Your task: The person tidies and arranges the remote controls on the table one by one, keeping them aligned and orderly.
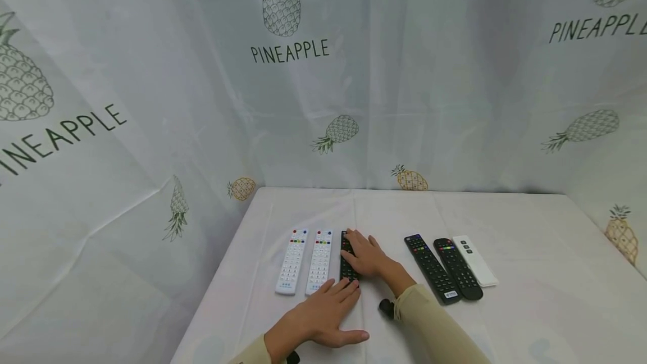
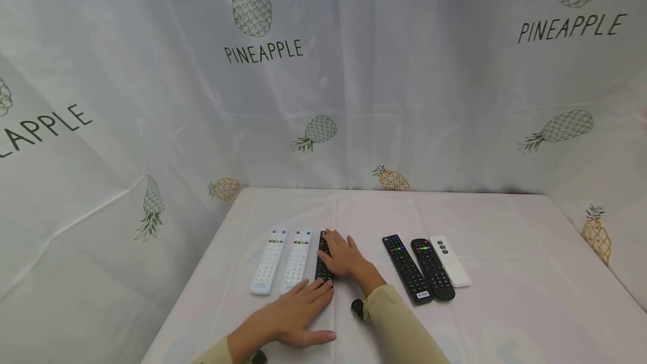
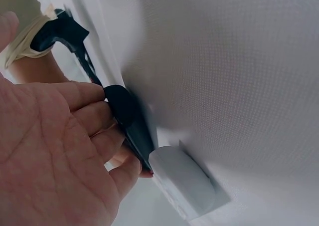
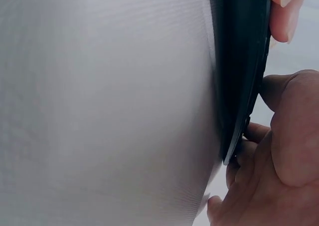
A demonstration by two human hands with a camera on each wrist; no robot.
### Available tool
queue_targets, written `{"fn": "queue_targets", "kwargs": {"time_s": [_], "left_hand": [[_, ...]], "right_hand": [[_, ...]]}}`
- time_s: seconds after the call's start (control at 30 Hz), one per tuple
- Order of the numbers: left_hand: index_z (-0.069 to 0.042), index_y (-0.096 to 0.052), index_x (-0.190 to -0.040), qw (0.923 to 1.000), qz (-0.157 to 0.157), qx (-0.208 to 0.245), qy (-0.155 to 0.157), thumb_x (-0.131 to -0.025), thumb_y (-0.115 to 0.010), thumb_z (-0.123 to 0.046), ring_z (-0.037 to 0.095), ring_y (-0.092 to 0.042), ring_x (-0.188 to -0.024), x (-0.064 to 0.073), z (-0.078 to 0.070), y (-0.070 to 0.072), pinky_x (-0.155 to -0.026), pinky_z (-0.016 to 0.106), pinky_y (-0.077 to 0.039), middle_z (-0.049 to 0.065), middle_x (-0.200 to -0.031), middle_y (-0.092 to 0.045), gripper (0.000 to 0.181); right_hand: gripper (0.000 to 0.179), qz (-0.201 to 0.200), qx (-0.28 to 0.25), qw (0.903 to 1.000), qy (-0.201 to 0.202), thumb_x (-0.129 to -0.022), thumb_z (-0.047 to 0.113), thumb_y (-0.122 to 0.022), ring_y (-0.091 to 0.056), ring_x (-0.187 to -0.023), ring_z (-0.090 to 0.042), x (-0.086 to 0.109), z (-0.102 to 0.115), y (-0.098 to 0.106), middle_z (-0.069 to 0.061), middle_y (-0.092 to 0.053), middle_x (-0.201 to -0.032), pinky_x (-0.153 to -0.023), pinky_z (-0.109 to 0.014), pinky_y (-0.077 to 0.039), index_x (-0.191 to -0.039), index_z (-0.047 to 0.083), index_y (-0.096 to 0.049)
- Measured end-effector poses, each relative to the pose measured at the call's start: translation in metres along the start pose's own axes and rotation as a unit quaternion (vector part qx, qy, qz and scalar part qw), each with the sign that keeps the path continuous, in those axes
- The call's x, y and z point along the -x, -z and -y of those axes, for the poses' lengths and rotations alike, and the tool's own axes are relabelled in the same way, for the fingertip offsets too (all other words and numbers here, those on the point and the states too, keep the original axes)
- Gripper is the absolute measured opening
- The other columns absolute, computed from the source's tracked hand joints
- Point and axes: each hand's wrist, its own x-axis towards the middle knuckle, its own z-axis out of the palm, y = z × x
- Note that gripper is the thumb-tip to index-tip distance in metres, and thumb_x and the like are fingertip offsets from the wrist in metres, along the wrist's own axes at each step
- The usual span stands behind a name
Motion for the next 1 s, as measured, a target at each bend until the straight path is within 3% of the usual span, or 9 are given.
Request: {"fn": "queue_targets", "kwargs": {"time_s": [1.0], "left_hand": [[-0.017, -0.026, -0.158, 1.0, 0.0, -0.008, -0.003, -0.095, -0.023, -0.075, 0.018, -0.017, -0.153, 0.0008, 0.0008, 0.0, -0.121, 0.05, -0.024, -0.002, -0.165, -0.021, 0.086]], "right_hand": [[0.057, -0.006, 0.032, 0.9994, -0.012, -0.104, 0.045, -0.042, -0.028, -0.15, -0.029, -0.0001, 0.0004, -0.0029, -0.009, -0.033, -0.161, -0.119, -0.063, -0.015, -0.15, 0.011, -0.04]]}}
